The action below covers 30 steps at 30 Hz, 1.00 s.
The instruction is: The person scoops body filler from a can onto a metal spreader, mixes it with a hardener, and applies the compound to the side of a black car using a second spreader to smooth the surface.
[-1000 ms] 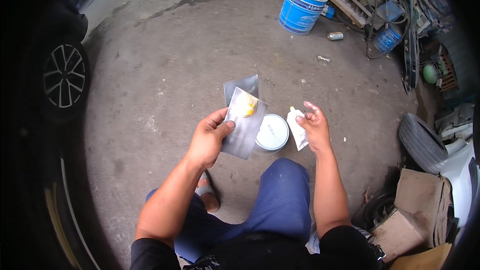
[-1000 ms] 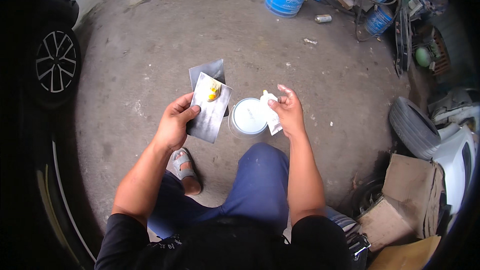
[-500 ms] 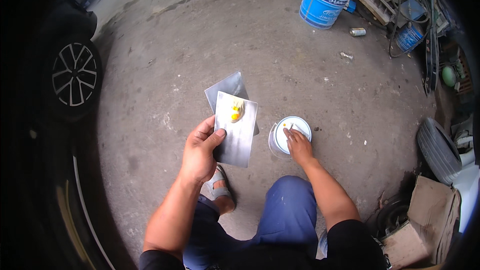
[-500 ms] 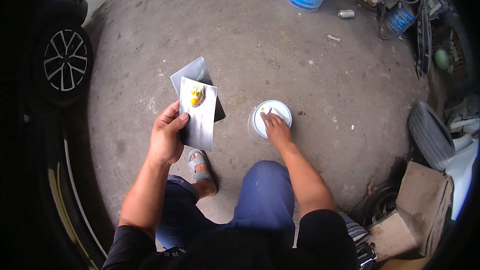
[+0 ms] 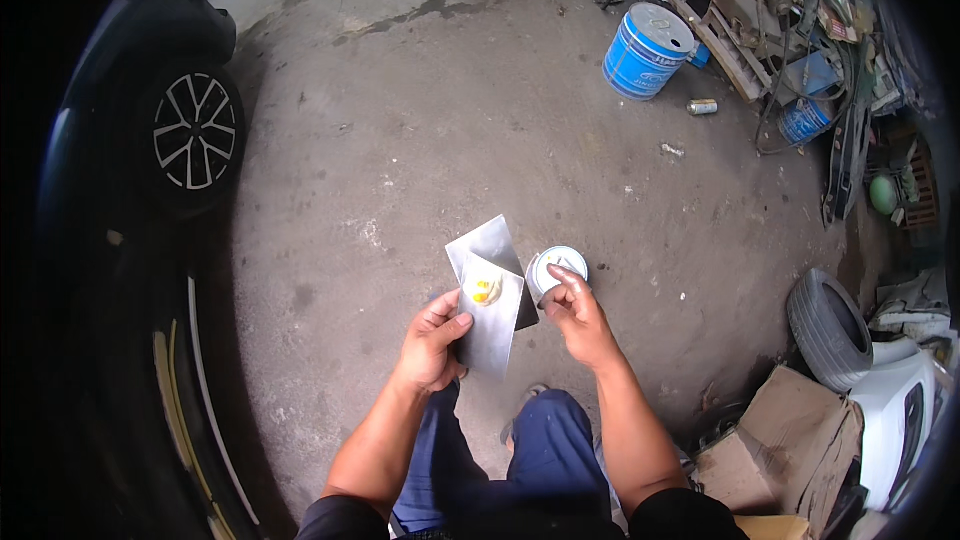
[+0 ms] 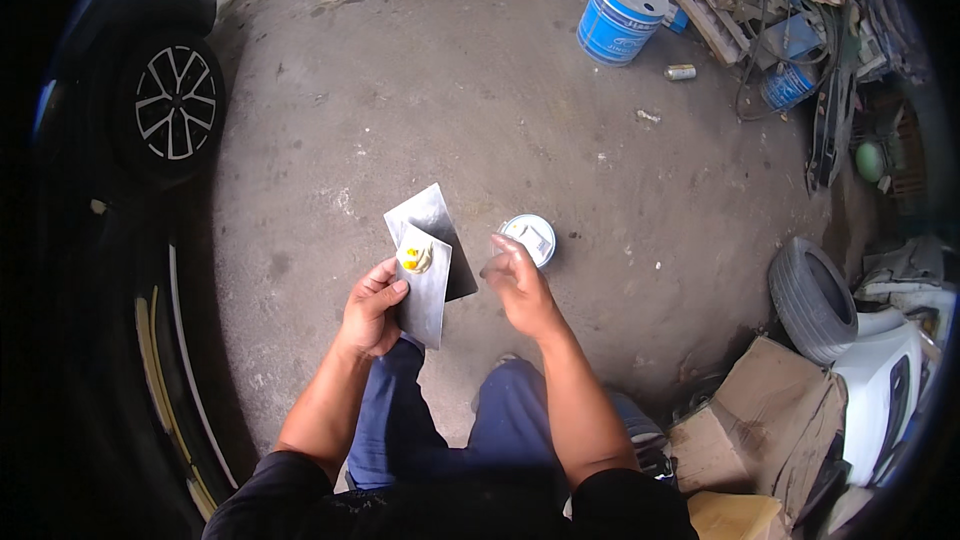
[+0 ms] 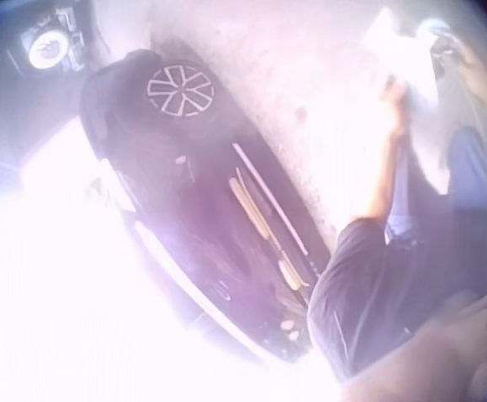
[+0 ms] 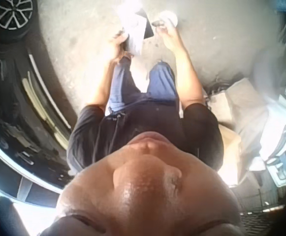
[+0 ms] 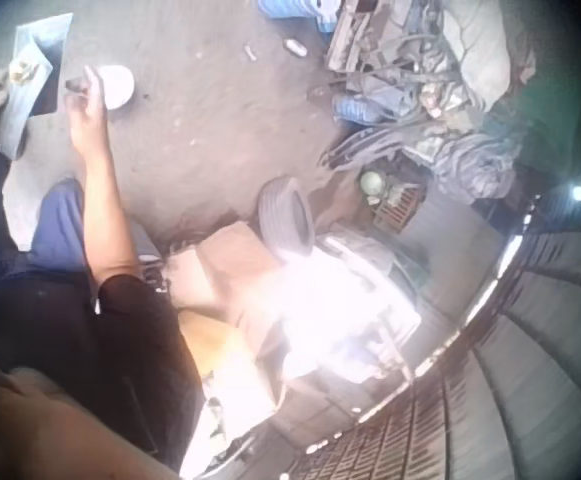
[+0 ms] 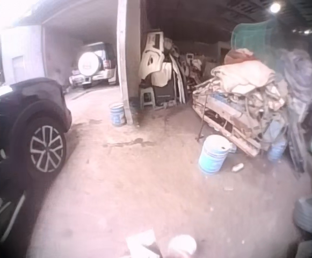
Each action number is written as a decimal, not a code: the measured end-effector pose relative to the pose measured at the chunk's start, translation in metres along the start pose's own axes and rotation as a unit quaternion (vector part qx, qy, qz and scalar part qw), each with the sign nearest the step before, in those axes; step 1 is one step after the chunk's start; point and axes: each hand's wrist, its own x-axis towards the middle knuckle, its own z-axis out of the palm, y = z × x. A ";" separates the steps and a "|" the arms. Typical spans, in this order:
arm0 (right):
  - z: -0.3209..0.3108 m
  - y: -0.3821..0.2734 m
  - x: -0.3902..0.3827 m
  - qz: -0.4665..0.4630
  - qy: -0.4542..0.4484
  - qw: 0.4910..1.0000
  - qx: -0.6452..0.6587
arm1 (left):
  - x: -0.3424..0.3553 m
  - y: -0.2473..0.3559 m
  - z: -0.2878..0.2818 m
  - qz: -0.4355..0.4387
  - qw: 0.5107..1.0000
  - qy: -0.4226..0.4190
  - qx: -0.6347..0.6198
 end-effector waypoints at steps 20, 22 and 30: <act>0.158 -0.362 -0.219 -0.413 -0.197 0.858 -0.234 | -0.386 0.115 0.156 0.391 0.885 0.248 -0.041; 0.185 -0.367 -0.236 -0.516 -0.206 0.789 -0.260 | -0.407 0.108 0.154 0.436 0.866 0.245 -0.031; 0.286 -0.345 -0.329 -0.641 -0.267 0.634 -0.341 | -0.534 0.084 0.103 0.597 0.737 0.308 -0.078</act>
